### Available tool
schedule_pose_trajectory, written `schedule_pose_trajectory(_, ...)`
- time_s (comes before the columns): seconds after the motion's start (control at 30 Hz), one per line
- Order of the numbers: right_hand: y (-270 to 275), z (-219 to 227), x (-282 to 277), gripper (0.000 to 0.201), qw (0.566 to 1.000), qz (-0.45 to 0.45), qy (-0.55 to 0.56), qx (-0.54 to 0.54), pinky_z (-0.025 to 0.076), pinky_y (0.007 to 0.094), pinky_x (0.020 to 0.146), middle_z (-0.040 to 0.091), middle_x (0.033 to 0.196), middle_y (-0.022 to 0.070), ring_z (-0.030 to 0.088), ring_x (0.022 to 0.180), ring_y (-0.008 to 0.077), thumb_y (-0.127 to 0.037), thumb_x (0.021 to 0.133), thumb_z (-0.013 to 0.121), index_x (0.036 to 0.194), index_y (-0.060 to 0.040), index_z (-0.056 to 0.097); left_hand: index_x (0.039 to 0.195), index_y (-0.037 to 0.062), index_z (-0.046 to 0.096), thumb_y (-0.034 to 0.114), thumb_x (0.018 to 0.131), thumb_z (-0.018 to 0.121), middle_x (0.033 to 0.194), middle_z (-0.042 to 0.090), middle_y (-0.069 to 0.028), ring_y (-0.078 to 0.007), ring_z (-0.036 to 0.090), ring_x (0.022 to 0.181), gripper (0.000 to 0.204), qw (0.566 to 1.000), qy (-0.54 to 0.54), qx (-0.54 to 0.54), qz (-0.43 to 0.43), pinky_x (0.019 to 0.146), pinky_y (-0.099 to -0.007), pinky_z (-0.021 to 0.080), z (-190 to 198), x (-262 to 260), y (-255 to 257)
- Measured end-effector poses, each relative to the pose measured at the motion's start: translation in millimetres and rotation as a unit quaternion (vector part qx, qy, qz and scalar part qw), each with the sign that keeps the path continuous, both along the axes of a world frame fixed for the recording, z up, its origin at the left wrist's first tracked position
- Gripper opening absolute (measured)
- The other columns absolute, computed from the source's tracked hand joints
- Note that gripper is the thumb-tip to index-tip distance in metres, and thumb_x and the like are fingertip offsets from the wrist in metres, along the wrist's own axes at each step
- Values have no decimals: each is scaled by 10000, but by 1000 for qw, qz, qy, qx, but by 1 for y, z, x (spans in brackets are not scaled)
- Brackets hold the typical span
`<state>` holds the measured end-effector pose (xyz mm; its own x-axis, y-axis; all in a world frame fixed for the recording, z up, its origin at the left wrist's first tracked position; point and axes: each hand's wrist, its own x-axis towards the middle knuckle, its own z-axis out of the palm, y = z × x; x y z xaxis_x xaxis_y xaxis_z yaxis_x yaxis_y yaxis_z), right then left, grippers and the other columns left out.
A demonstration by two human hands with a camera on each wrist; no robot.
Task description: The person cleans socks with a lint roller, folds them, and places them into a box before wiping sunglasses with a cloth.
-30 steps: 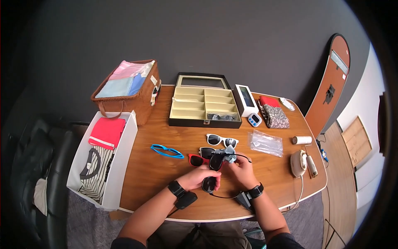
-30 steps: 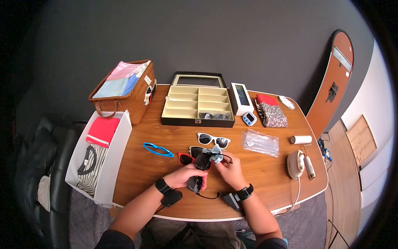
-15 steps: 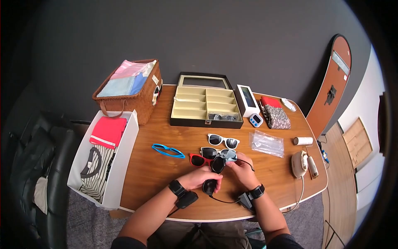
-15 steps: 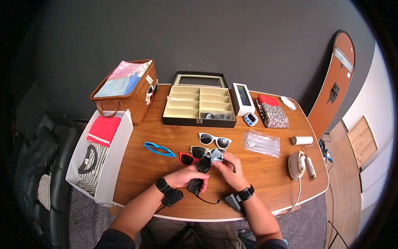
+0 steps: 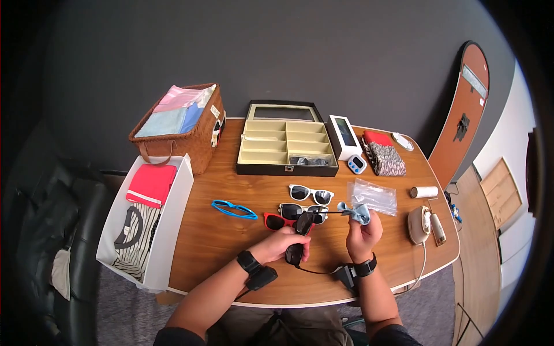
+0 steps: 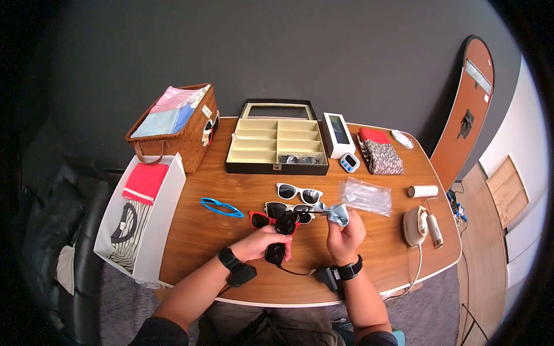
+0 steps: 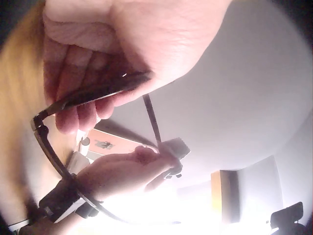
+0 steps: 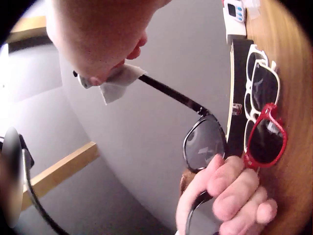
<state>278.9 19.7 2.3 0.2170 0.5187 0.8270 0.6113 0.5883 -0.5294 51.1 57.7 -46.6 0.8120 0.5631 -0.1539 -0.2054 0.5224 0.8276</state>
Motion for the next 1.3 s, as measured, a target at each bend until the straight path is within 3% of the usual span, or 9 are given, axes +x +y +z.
schedule_pose_trajectory(0.2,-4,3,-5,69,994,-23,-77,75,486,313,627,636,800,115,606,687,221,43,879,643,940,11,640,872,-10,664,197,1000,610,833,708,-141,-232,712,765,250,1000,21,6,-19,726,-352,576,4,-2,0)
schedule_pose_trajectory(0.27,4,5,-15,58,949,61,299,82,481,279,626,639,821,63,587,701,145,-8,978,558,975,-8,617,892,-8,660,205,1000,613,833,708,-139,-233,715,780,243,1000,13,4,-15,732,-359,576,6,-4,0)
schedule_pose_trajectory(0.53,20,-22,-8,101,890,181,217,-356,482,243,684,663,874,4,587,770,78,-87,978,635,1000,0,680,977,24,639,239,1016,594,905,709,-140,-270,713,846,223,999,-24,-31,33,776,-396,562,4,-6,1)
schedule_pose_trajectory(0.63,20,-25,-10,147,859,250,197,-401,491,272,905,694,1073,26,626,1001,118,-83,945,692,1069,-3,690,998,29,635,254,1022,590,925,708,-139,-267,710,867,231,999,-26,-18,20,782,-390,558,0,-5,3)
schedule_pose_trajectory(0.97,13,-19,-18,478,779,381,272,-418,526,264,731,671,998,58,621,832,99,73,975,571,1402,-63,408,975,11,660,209,998,603,898,709,-132,-261,713,847,207,998,-39,-37,39,795,-381,571,0,-9,3)
schedule_pose_trajectory(1.1,16,-27,-11,358,769,368,279,-443,520,264,738,668,1000,56,631,847,110,21,957,638,1289,-41,519,972,6,662,196,984,613,889,706,-128,-263,710,839,197,996,-44,-55,54,800,-390,572,0,-9,3)
schedule_pose_trajectory(1.2,22,-41,-7,215,872,240,106,-414,515,271,699,669,944,47,641,819,110,-57,928,713,1113,-17,610,962,9,659,193,977,621,882,702,-126,-264,708,831,188,995,-49,-71,48,795,-395,572,0,-10,3)
schedule_pose_trajectory(1.23,23,-31,-9,193,959,125,-58,-247,499,269,661,653,880,30,621,774,94,-90,911,744,1044,-15,625,962,9,659,193,977,621,882,702,-126,-264,708,831,188,995,-49,-70,47,795,-395,572,1,-11,3)
schedule_pose_trajectory(1.3,21,-22,-7,192,974,0,-218,-62,483,267,623,637,817,14,601,729,78,-123,894,775,975,-12,640,950,12,655,190,969,627,879,702,-127,-266,708,826,181,994,-48,-84,43,790,-392,572,3,-10,2)
